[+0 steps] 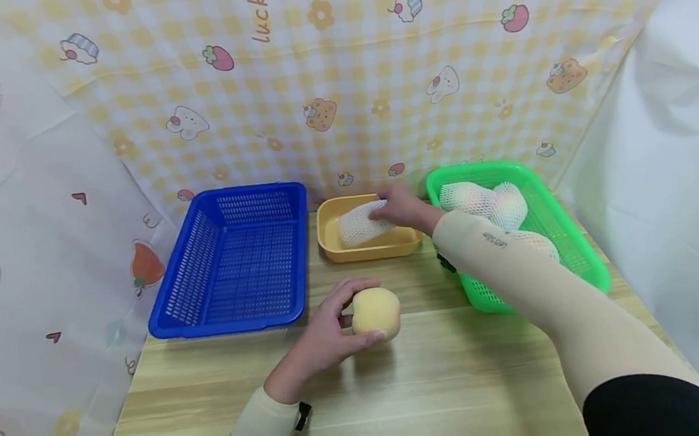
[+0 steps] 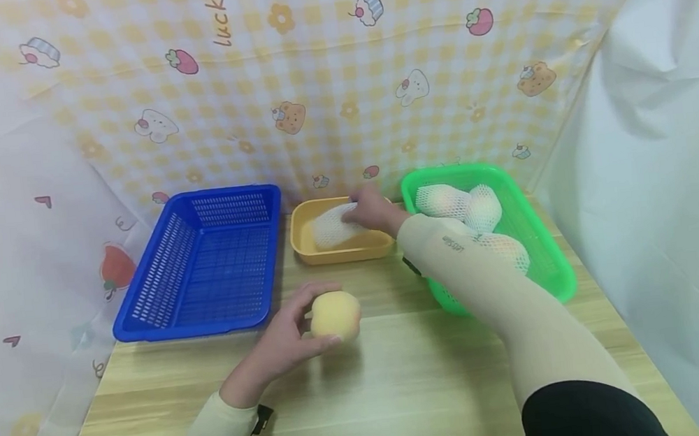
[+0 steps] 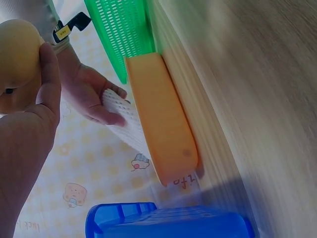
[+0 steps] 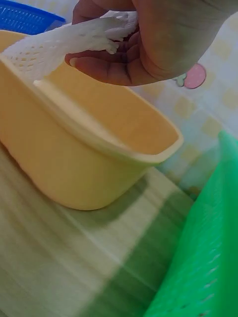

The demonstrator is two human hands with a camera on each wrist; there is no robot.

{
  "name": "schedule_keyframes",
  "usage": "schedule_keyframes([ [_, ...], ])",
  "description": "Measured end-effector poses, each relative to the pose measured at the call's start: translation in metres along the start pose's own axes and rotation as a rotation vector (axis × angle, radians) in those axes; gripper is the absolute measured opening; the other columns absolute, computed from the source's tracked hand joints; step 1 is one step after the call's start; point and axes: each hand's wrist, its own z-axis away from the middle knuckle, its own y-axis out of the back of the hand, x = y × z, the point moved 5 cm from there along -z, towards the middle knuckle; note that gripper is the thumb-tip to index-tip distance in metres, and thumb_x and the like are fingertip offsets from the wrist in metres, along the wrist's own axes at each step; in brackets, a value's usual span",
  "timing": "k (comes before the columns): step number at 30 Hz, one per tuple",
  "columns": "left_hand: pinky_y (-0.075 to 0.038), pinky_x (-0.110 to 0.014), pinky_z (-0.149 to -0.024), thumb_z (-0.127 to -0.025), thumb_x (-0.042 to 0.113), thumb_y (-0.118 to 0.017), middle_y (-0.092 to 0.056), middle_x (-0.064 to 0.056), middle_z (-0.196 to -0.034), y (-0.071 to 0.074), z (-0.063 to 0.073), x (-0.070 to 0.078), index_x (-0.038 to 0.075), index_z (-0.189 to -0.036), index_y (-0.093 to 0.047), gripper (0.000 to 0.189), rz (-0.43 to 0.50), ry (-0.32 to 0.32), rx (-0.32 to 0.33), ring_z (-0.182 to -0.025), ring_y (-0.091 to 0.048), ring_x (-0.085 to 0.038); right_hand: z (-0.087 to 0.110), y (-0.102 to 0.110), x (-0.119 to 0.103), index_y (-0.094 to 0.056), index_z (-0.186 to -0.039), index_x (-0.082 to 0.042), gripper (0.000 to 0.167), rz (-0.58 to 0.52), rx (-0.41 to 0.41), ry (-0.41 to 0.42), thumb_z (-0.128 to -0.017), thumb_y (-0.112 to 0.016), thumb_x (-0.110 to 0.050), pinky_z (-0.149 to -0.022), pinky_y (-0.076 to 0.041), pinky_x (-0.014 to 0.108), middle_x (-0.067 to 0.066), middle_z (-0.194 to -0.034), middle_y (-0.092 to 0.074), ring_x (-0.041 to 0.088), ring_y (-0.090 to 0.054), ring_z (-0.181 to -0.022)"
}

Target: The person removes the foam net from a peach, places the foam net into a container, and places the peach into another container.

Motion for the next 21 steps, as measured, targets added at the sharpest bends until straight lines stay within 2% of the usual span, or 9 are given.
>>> schedule_keyframes([
  [7, -0.063, -0.043, -0.098, -0.090, 0.013, -0.092, -0.056, -0.007, -0.151, 0.003, 0.002, -0.003, 0.018, -0.154, -0.061, 0.071, 0.000, 0.002, 0.007, -0.125, -0.063, -0.031, -0.001, -0.010, 0.006, -0.071, -0.099, 0.000, 0.023, -0.004, -0.021, -0.129, -0.098, -0.082, -0.020, -0.072, -0.049, 0.032, 0.010, -0.091, -0.068, 0.023, -0.059, -0.083],
  [11, -0.063, -0.041, -0.098, -0.090, 0.013, -0.092, -0.056, -0.007, -0.151, 0.003, 0.002, -0.003, 0.018, -0.154, -0.061, 0.072, -0.004, 0.002, 0.009, -0.125, -0.063, -0.030, -0.006, -0.013, 0.014, -0.070, -0.100, 0.000, 0.026, 0.067, -0.038, -0.193, -0.098, -0.082, -0.024, -0.067, -0.049, 0.030, 0.007, -0.086, -0.065, 0.021, -0.058, -0.076],
  [17, -0.063, -0.040, -0.098, -0.089, 0.013, -0.093, -0.057, -0.007, -0.150, 0.004, 0.002, -0.004, 0.018, -0.153, -0.061, 0.072, -0.006, 0.002, 0.013, -0.125, -0.063, -0.030, -0.015, -0.016, 0.020, -0.069, -0.099, -0.001, 0.031, 0.200, -0.117, -0.298, -0.098, -0.083, -0.029, -0.057, -0.051, 0.029, 0.006, -0.082, -0.063, 0.017, -0.058, -0.063],
  [21, -0.063, -0.039, -0.099, -0.089, 0.013, -0.093, -0.056, -0.004, -0.151, 0.005, 0.003, -0.005, 0.021, -0.153, -0.061, 0.072, -0.007, 0.014, 0.014, -0.126, -0.063, -0.029, -0.011, -0.016, 0.017, -0.071, -0.107, 0.002, 0.033, 0.196, -0.129, -0.328, -0.097, -0.084, -0.027, -0.067, -0.055, 0.031, 0.010, -0.095, -0.066, 0.022, -0.062, -0.076],
])
